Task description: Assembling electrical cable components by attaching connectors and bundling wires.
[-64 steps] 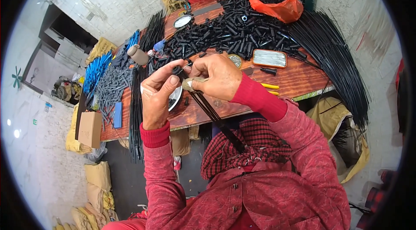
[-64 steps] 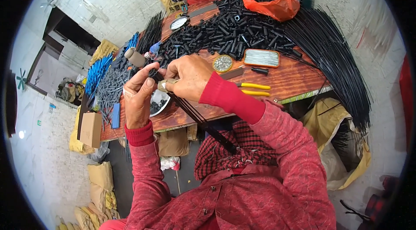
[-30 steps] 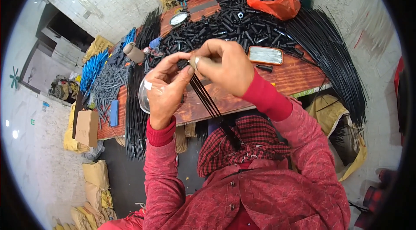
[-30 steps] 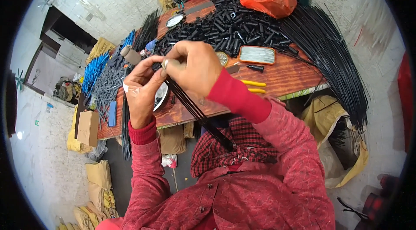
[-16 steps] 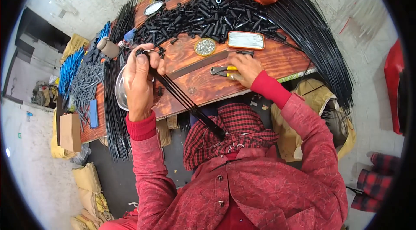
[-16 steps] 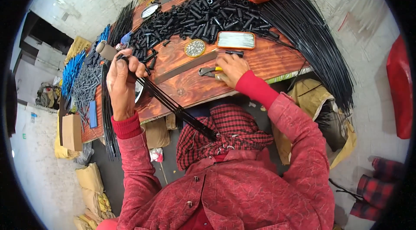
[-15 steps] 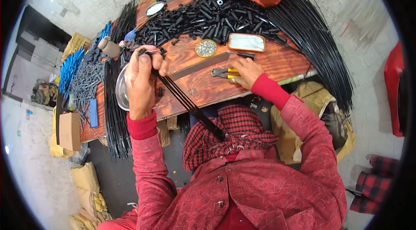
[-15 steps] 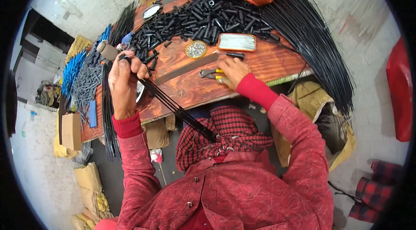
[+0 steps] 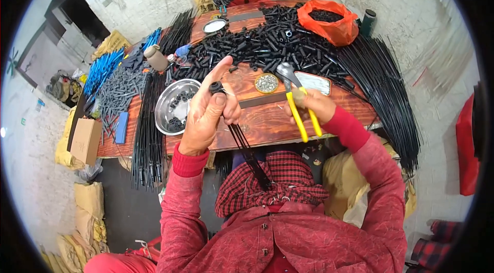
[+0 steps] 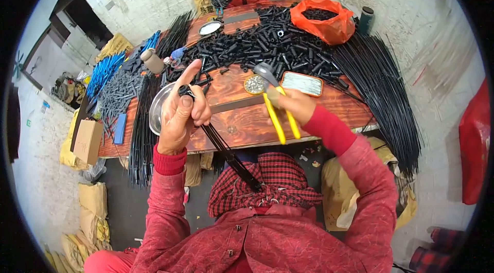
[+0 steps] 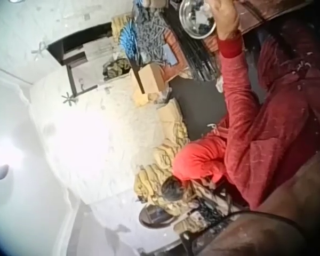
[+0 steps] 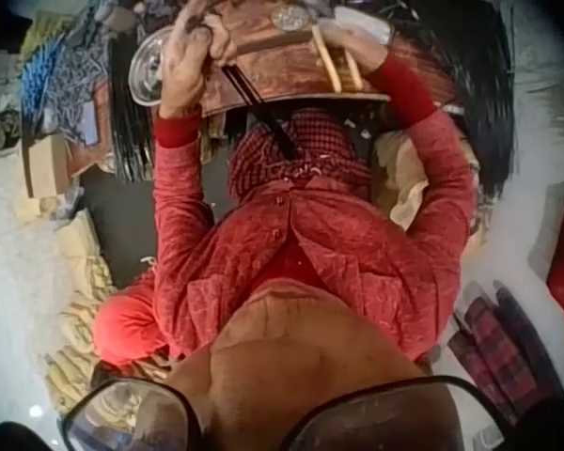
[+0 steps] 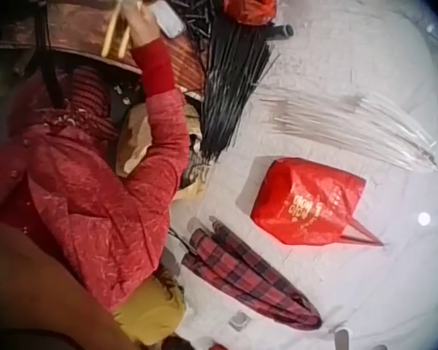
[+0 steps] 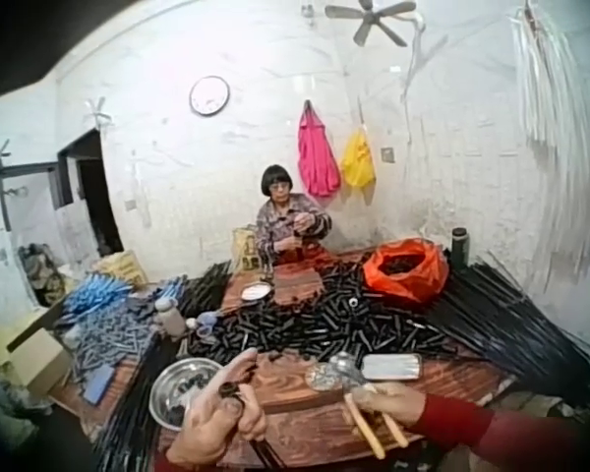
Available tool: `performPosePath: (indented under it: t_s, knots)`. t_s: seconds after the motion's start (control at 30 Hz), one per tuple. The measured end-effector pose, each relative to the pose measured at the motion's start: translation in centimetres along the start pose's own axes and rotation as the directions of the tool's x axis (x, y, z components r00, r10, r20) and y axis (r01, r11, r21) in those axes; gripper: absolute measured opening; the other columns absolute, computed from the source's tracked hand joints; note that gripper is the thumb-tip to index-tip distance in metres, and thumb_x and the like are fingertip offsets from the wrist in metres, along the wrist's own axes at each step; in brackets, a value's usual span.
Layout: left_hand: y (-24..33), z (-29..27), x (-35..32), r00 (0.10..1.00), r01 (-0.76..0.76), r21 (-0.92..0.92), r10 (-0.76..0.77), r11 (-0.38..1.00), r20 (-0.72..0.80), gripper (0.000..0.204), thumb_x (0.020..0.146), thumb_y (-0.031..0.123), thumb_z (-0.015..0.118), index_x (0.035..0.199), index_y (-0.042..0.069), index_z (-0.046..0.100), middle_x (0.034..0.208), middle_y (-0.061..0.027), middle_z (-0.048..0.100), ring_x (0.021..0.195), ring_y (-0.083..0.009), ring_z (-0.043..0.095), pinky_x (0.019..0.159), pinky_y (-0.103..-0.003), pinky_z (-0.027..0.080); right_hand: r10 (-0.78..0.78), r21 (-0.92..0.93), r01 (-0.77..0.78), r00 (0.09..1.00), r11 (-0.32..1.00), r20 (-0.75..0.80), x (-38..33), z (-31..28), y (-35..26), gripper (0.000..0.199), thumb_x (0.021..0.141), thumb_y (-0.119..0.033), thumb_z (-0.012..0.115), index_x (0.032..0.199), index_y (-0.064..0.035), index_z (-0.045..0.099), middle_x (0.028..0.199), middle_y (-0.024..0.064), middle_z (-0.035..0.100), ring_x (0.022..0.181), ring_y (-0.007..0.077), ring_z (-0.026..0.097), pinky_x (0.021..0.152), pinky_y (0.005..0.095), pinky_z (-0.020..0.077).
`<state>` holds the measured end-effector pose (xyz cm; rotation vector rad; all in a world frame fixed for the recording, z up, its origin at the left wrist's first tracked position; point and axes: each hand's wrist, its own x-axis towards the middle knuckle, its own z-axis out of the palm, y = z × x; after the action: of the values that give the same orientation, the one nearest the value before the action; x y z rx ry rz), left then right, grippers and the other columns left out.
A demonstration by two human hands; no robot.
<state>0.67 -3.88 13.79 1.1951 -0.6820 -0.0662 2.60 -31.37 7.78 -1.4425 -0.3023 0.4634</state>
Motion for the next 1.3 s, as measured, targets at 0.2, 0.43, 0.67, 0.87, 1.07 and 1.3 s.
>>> performPosePath:
  t_s: [0.2,0.43,0.67,0.87,1.07,1.3]
  knots:
    - [-0.6,0.4,-0.3,1.0,0.019,0.064,-0.018,0.998,-0.015,0.051,0.102,0.028,0.053,0.139,-0.004,0.039,0.07,0.0003,0.041,0.062,-0.0092,0.04,0.057,-0.025,0.035,-0.084,-0.625,0.24,0.959,0.743,0.269,-1.2,2.8,-10.6,0.03,0.097,-0.027,0.058,0.111,-0.0012,0.061,0.091,0.0116,0.066,0.081,0.022,0.066,0.075,0.0328,0.0509]
    - [-0.5,1.2,-0.4,1.0,0.006,0.057,-0.007,0.998,0.013,0.039,0.104,0.024,0.049,0.13,-0.005,0.044,0.07,0.0,0.042,0.063,-0.0092,0.04,0.058,-0.024,0.036,0.0,-0.863,0.267,0.955,0.428,0.296,-2.2,3.8,-12.6,0.022,0.088,-0.006,0.059,0.109,-0.0004,0.063,0.092,0.0176,0.066,0.087,0.0346,0.064,0.077,0.0401,0.0495]
    - [-0.3,2.1,-0.4,0.999,-0.01,0.139,0.014,0.99,-0.034,0.039,0.103,0.021,0.05,0.133,-0.004,0.043,0.071,-0.0001,0.044,0.065,-0.0093,0.043,0.061,-0.024,0.039,-0.111,-0.915,0.32,0.947,0.246,0.302,-2.2,3.9,-13.1,0.031,0.081,0.002,0.057,0.112,0.0015,0.061,0.106,0.0199,0.065,0.099,0.0383,0.063,0.082,0.044,0.0498]
    - [-0.3,2.1,-0.5,0.999,0.015,0.161,-0.008,0.987,-0.045,0.034,0.103,0.015,0.048,0.132,-0.003,0.045,0.073,-0.0012,0.048,0.067,-0.0085,0.045,0.061,-0.023,0.04,-0.178,-0.889,0.411,0.908,0.201,0.379,-1.6,3.2,-12.3,0.036,0.079,0.001,0.061,0.114,0.001,0.06,0.108,0.0173,0.063,0.098,0.0392,0.061,0.081,0.0454,0.0488]
    - [-0.5,1.8,-0.2,0.998,0.018,0.182,-0.008,0.983,-0.056,0.032,0.103,0.013,0.047,0.131,-0.003,0.048,0.073,-0.001,0.049,0.067,-0.0084,0.046,0.06,-0.023,0.04,-0.323,-0.917,0.389,0.86,-0.088,0.396,-1.9,3.5,-12.4,0.022,0.078,-0.01,0.07,0.097,-0.0041,0.06,0.102,0.0127,0.06,0.096,0.0324,0.059,0.077,0.0445,0.0462]
    - [-0.5,1.0,-0.1,1.0,0.025,0.08,-0.025,0.996,-0.002,0.038,0.101,0.018,0.053,0.132,-0.003,0.049,0.072,-0.0006,0.049,0.066,-0.0086,0.046,0.059,-0.023,0.04,-0.4,-0.895,0.405,0.801,-0.185,0.445,-1.6,3.3,-12.2,0.022,0.083,-0.023,0.071,0.093,-0.0064,0.06,0.078,0.0095,0.061,0.074,0.0339,0.061,0.065,0.045,0.0467]
